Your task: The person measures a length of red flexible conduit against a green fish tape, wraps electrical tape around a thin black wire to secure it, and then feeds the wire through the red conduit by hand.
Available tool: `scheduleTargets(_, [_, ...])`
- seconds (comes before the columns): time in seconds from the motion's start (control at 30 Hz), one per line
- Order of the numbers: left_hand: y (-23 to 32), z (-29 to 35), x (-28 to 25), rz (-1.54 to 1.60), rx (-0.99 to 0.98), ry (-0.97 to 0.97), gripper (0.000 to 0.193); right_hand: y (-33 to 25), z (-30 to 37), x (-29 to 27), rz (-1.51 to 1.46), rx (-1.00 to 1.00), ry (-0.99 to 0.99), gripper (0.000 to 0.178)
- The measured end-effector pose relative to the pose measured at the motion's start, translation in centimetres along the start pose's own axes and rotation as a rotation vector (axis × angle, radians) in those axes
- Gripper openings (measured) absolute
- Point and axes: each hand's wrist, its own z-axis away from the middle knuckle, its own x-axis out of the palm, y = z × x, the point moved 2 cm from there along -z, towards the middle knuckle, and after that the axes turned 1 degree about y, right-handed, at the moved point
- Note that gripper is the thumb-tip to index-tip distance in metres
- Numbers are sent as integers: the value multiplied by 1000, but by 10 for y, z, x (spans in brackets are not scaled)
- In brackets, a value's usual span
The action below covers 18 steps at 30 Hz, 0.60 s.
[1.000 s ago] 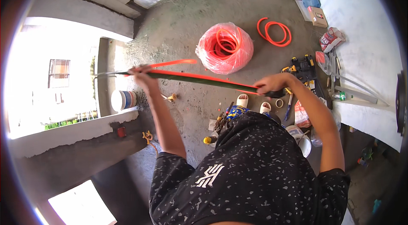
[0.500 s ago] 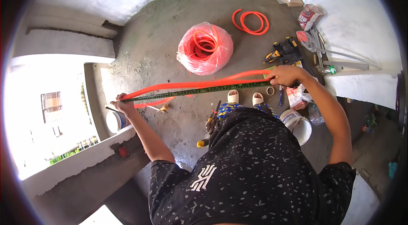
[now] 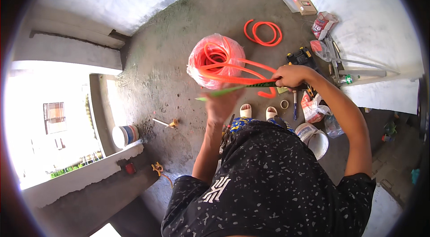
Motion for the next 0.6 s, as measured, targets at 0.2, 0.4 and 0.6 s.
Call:
scheduleTargets(0.2, [-6, 0, 124, -1275, -944, -740, 56, 20, -30, -9, 615, 24, -26, 26])
scheduleTargets(0.4, [-24, -96, 27, -1928, -94, -442, 35, -40, -29, -11, 689, 215, -55, 31])
scheduleTargets(0.6, [-38, -95, 42, -1415, -724, -294, 38, -38, -13, -21, 498, 103, -197, 31])
